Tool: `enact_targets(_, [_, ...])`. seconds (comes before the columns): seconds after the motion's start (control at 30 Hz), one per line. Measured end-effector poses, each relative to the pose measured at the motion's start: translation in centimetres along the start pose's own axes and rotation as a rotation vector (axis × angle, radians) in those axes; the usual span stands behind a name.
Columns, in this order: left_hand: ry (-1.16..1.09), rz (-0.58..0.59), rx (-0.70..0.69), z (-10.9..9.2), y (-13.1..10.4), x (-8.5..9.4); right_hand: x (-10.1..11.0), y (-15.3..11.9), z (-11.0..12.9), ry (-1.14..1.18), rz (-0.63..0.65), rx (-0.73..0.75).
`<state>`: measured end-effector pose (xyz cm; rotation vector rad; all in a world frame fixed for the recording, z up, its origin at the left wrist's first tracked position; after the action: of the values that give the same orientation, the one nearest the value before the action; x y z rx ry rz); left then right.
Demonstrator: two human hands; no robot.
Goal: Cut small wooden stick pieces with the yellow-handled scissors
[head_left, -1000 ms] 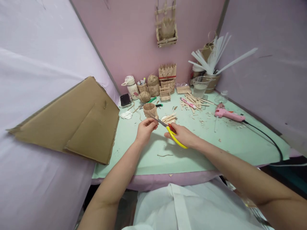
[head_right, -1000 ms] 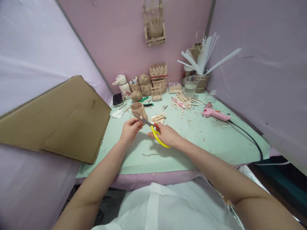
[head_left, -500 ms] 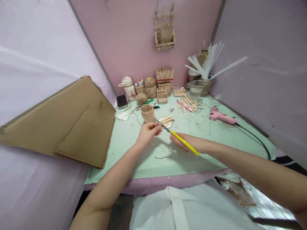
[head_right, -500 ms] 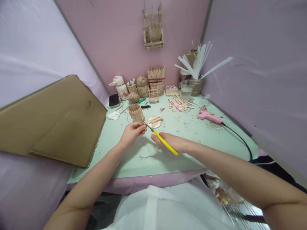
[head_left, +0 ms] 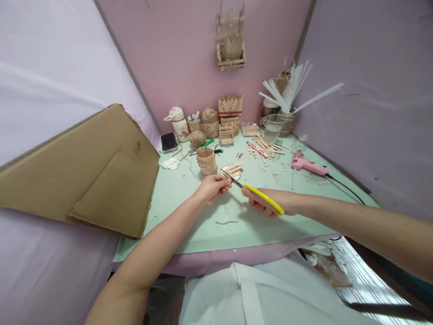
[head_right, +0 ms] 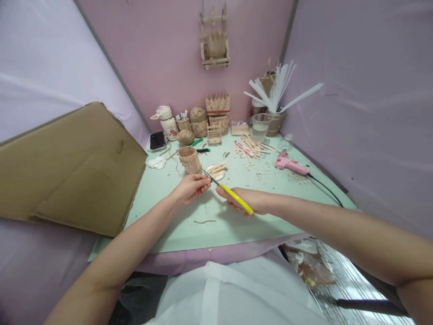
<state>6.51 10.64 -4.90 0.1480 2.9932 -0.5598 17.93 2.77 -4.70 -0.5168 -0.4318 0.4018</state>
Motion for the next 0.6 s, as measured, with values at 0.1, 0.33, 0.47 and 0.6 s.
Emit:
enact_targets(0.1, [-0.045,0.036,0.063,0.5,0.6,-0.4,0.4,0.2,-0.3,0.001,-0.018,-0.042])
enact_targets(0.33, [-0.083,0.071,0.173,1.5,1.6,-1.1,1.2,0.8,-0.6,-0.007,-0.07,-0.077])
enact_targets(0.47, [-0.096,0.087,0.216,1.8,1.6,-1.5,1.2,1.1,-0.9,-0.022,-0.078,-0.087])
enact_targets(0.6, [-0.102,0.057,0.251,2.0,1.7,-1.4,1.1,1.4,-1.1,-0.056,-0.082,-0.068])
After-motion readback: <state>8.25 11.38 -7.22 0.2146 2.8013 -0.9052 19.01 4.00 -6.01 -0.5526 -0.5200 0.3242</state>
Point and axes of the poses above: each hand's wrist, its own y-axis towards the middle knuckle, its own x-axis out of the back of the hand, z = x × y, the point moved 10 cm from there along y, towards the middle knuckle, and after that the axes turned 12 degrees about -z, right-handed, at the moved point
